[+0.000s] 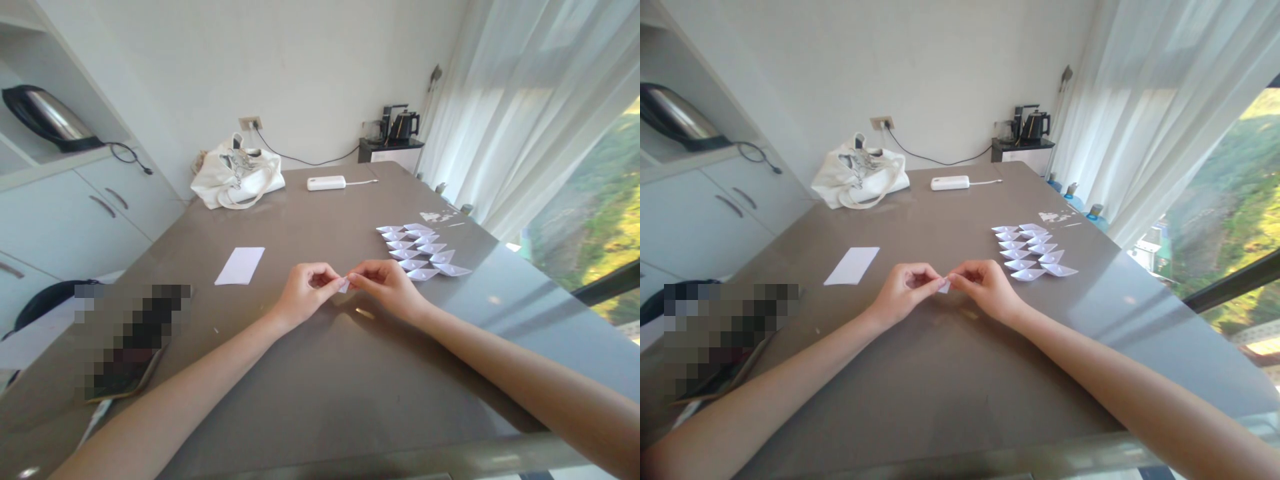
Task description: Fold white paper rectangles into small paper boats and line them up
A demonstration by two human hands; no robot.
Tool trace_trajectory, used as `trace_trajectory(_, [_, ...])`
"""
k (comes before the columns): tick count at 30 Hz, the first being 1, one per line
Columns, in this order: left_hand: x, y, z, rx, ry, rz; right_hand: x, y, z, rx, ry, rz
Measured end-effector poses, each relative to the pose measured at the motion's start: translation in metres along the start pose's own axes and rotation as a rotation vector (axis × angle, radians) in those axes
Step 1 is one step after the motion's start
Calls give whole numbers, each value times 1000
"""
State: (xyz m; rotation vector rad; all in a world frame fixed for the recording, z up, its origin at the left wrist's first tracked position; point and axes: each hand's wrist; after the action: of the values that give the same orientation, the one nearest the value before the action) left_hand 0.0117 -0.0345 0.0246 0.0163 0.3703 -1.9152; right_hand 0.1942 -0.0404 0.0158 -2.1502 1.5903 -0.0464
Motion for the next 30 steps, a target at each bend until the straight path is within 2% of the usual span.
trace_trajectory(4, [-1,1,-4,13,-11,-43,0,-1,0,-38,16,-1])
trace_trajectory(7, [-2,0,-12,-80,-15,-72,-2,-3,-1,-65,50,33])
trace_trajectory(12, [-2,0,-18,-155,35,-60,-5,-3,0,-128,86,52])
trace_trajectory(17, [-2,-1,-13,-42,29,-39,-4,0,4,-200,132,-70])
trace_trajectory(19, [-3,-2,-12,-13,3,-35,-4,1,6,-162,133,-113])
trace_trajectory(25, [-4,-4,-13,1,-34,-42,-2,1,5,13,71,-27])
trace_trajectory(30, [-4,-5,-14,10,-56,-57,-2,0,3,137,-6,-34])
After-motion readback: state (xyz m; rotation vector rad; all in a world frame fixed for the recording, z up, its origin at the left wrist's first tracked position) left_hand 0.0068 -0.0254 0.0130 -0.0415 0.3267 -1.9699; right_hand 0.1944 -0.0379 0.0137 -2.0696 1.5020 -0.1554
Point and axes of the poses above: each hand's wrist, its own x-axis away from the middle knuckle, its own y-axis out of the palm, z = x × y, and after that the axes turned 5 degrees about x, right-handed
